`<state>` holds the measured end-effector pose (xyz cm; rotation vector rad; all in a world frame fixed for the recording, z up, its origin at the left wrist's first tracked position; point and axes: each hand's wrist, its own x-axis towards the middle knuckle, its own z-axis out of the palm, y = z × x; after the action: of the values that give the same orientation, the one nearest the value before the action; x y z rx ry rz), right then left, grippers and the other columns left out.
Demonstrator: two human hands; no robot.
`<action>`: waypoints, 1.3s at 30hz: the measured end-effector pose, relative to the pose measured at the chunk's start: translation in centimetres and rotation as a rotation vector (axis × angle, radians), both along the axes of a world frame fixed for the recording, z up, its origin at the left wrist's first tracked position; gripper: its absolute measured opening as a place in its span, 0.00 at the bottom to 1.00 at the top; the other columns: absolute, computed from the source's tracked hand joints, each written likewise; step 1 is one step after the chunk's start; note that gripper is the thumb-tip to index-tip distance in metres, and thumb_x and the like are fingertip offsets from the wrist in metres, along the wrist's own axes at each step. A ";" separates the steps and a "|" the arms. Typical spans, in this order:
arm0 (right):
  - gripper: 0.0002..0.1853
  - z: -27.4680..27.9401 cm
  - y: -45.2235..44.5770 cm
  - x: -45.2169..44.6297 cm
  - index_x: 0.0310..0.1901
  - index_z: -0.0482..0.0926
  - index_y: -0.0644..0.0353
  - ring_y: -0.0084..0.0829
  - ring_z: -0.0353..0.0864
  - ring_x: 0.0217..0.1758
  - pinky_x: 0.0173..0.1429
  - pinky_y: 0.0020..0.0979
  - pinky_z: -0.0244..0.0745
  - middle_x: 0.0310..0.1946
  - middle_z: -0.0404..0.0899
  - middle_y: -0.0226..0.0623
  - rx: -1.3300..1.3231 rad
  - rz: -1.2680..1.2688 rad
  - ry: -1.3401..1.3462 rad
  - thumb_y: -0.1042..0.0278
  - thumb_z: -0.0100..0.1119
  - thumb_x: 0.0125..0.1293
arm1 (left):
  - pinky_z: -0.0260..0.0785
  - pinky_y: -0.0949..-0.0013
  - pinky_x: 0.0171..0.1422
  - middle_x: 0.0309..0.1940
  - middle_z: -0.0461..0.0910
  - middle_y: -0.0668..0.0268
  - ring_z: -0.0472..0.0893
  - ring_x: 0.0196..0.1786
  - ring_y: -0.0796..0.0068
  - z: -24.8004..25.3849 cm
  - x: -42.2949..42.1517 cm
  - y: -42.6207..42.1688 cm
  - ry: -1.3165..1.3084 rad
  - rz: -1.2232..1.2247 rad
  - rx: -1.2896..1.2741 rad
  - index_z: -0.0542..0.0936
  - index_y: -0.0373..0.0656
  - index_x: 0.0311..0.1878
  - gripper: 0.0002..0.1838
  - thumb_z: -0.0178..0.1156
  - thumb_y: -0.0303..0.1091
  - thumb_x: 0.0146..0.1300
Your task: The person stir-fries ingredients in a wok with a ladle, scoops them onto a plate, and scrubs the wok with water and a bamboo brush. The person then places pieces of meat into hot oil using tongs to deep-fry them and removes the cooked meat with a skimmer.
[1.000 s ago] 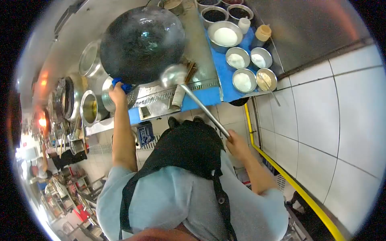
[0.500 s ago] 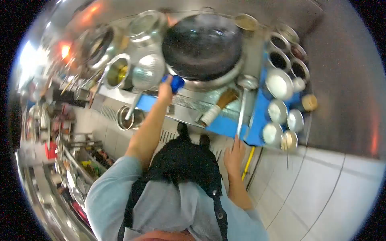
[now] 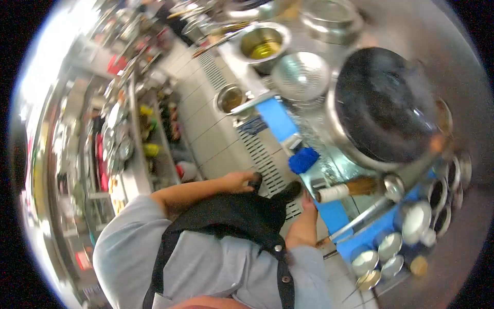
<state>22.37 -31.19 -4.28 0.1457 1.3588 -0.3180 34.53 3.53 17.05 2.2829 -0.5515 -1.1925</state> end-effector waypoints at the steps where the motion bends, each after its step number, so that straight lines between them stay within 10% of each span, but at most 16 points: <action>1: 0.26 -1.4 0.5 0.6 0.68 0.71 0.63 0.52 0.68 0.75 0.79 0.59 0.65 0.71 0.71 0.51 -0.053 0.050 -0.022 0.59 0.55 0.75 | 0.70 0.53 0.71 0.65 0.78 0.47 0.76 0.69 0.46 -1.6 -2.0 5.3 0.224 0.152 0.079 0.73 0.37 0.68 0.38 0.67 0.58 0.66; 4: 0.23 -9.9 -0.8 -1.9 0.60 0.77 0.71 0.53 0.76 0.68 0.74 0.55 0.74 0.68 0.75 0.53 -0.252 0.306 -0.151 0.60 0.55 0.74 | 0.70 0.51 0.71 0.64 0.80 0.47 0.79 0.66 0.46 -4.2 -10.5 19.5 0.285 0.280 0.648 0.79 0.41 0.67 0.46 0.53 0.74 0.65; 8: 0.22 -4.5 -1.1 0.5 0.56 0.81 0.69 0.46 0.84 0.57 0.61 0.46 0.84 0.55 0.84 0.48 -0.241 0.516 -0.153 0.55 0.57 0.75 | 0.72 0.50 0.69 0.66 0.78 0.46 0.81 0.63 0.43 -2.1 -15.4 28.3 0.672 0.648 0.656 0.82 0.36 0.63 0.45 0.50 0.73 0.67; 17: 0.16 -5.6 12.6 11.0 0.50 0.80 0.64 0.36 0.86 0.41 0.45 0.35 0.82 0.40 0.83 0.44 -0.835 2.139 -0.259 0.57 0.56 0.75 | 0.72 0.49 0.66 0.57 0.84 0.49 0.83 0.61 0.52 -14.7 -10.2 35.1 0.269 0.362 0.450 0.84 0.39 0.58 0.21 0.59 0.40 0.66; 19: 0.18 -6.4 14.1 14.3 0.51 0.80 0.66 0.35 0.86 0.41 0.45 0.34 0.80 0.40 0.84 0.44 -1.071 2.450 -0.243 0.57 0.59 0.74 | 0.74 0.50 0.63 0.55 0.84 0.42 0.84 0.58 0.45 -8.8 -6.2 39.0 0.140 0.812 0.065 0.86 0.35 0.53 0.24 0.60 0.47 0.65; 21: 0.20 2.7 25.6 21.4 0.58 0.80 0.67 0.34 0.86 0.45 0.46 0.32 0.79 0.45 0.84 0.44 -0.793 2.694 -0.178 0.61 0.63 0.72 | 0.73 0.51 0.66 0.56 0.84 0.45 0.84 0.58 0.46 -13.6 -5.8 43.5 -0.224 1.214 -0.087 0.80 0.36 0.62 0.28 0.60 0.49 0.70; 26: 0.25 10.5 42.1 25.8 0.69 0.73 0.62 0.30 0.87 0.39 0.42 0.30 0.80 0.46 0.86 0.41 -1.049 2.370 -0.584 0.69 0.64 0.72 | 0.77 0.60 0.60 0.55 0.85 0.51 0.86 0.54 0.58 -3.7 -6.1 52.2 -0.335 1.473 -0.262 0.80 0.34 0.60 0.26 0.64 0.46 0.70; 34: 0.21 12.4 50.6 32.3 0.63 0.77 0.65 0.32 0.86 0.39 0.40 0.31 0.81 0.43 0.86 0.41 -1.096 2.783 -0.464 0.69 0.64 0.71 | 0.76 0.73 0.53 0.50 0.85 0.65 0.84 0.50 0.75 3.2 -3.6 58.0 -0.298 2.010 -0.843 0.80 0.39 0.59 0.19 0.65 0.39 0.71; 39: 0.16 -0.2 47.1 38.5 0.54 0.83 0.67 0.34 0.86 0.41 0.44 0.34 0.82 0.44 0.87 0.43 -0.773 2.722 -0.511 0.67 0.64 0.70 | 0.75 0.63 0.63 0.53 0.86 0.57 0.85 0.57 0.63 5.0 2.9 67.1 -0.863 1.871 -0.229 0.81 0.37 0.60 0.26 0.70 0.44 0.65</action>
<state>60.90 15.89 -4.44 -1.9410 -0.0713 1.3947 37.41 70.59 22.08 1.7548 1.0194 0.7136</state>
